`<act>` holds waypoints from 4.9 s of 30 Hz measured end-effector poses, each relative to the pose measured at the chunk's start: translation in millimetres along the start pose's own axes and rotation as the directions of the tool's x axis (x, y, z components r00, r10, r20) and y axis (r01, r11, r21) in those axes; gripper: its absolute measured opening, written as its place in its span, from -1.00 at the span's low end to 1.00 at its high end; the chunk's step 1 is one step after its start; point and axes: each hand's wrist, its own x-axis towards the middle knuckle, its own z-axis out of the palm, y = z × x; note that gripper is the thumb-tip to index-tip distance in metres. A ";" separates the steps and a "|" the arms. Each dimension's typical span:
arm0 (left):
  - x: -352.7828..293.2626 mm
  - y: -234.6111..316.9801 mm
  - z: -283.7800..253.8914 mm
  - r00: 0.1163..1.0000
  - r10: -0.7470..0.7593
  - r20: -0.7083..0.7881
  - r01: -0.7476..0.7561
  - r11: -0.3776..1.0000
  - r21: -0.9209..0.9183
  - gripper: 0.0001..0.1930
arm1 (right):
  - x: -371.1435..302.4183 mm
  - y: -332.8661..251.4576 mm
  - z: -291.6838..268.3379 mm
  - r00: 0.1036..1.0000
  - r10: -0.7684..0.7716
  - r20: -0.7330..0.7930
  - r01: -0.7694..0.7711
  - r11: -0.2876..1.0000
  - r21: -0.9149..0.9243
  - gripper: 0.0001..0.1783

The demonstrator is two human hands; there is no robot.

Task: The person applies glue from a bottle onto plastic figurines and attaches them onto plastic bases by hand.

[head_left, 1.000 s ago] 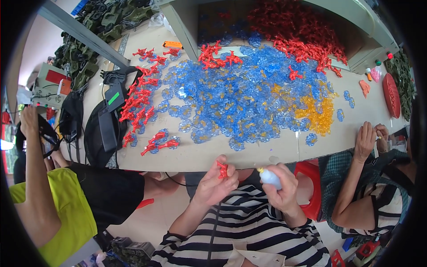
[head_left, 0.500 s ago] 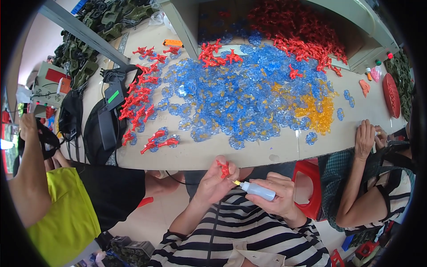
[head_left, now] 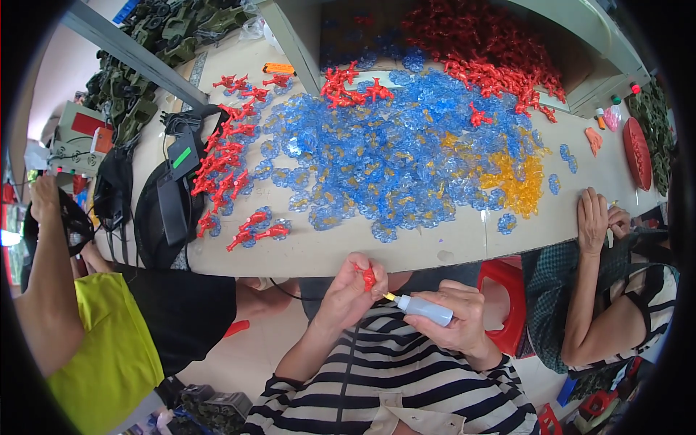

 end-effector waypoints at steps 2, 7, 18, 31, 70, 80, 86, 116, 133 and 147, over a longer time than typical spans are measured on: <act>-0.6 -1.6 -3.9 0.998 0.027 0.051 -0.025 0.999 -0.033 -0.89 | 1.4 -0.7 0.4 1.000 -0.024 -0.012 0.025 1.000 0.007 -0.67; -0.9 0.6 1.7 1.000 -0.006 0.008 0.007 0.997 -0.076 -0.86 | 1.5 -0.7 -1.0 1.000 -0.008 -0.018 0.008 1.000 0.009 -0.67; -1.6 2.1 9.8 0.993 -0.114 -0.025 0.105 0.968 -0.228 -0.82 | 3.4 3.8 1.8 0.999 0.016 -0.050 -0.016 1.000 0.000 -0.68; -5.1 2.2 7.9 0.985 -0.174 -0.022 0.154 0.918 -0.365 -0.71 | 2.7 18.8 -2.3 0.962 0.153 -0.226 -0.143 0.988 0.061 -0.64; -3.3 -2.0 12.8 0.993 -0.089 -0.081 0.094 0.994 0.057 -0.72 | 23.2 59.0 -38.5 0.989 0.052 -0.135 -0.109 0.883 -0.456 -0.65; 1.2 -8.0 16.6 0.984 -0.148 -0.100 0.150 0.989 0.013 -0.76 | 18.0 54.2 -45.6 0.984 0.163 -0.078 -0.180 0.889 -0.421 -0.54; -0.4 -10.4 13.6 0.987 -0.134 -0.094 0.137 0.990 0.024 -0.77 | 2.6 40.7 -40.7 0.912 0.399 -0.091 -0.409 0.897 -0.167 -0.53; -2.9 -6.2 10.7 0.999 -0.025 -0.025 0.027 0.998 0.065 -0.77 | -9.5 11.0 12.7 0.920 0.365 0.143 -0.388 0.801 0.456 -0.58; -3.8 -8.0 15.8 0.964 0.265 0.012 -0.234 0.830 0.507 -0.74 | -19.1 17.4 24.0 0.950 0.307 0.066 -0.301 0.829 0.471 -0.37; -4.1 -12.9 15.9 0.981 0.127 -0.149 -0.057 0.911 0.407 -0.77 | -17.4 20.0 27.9 0.992 -0.072 -0.104 0.074 0.997 0.016 -0.39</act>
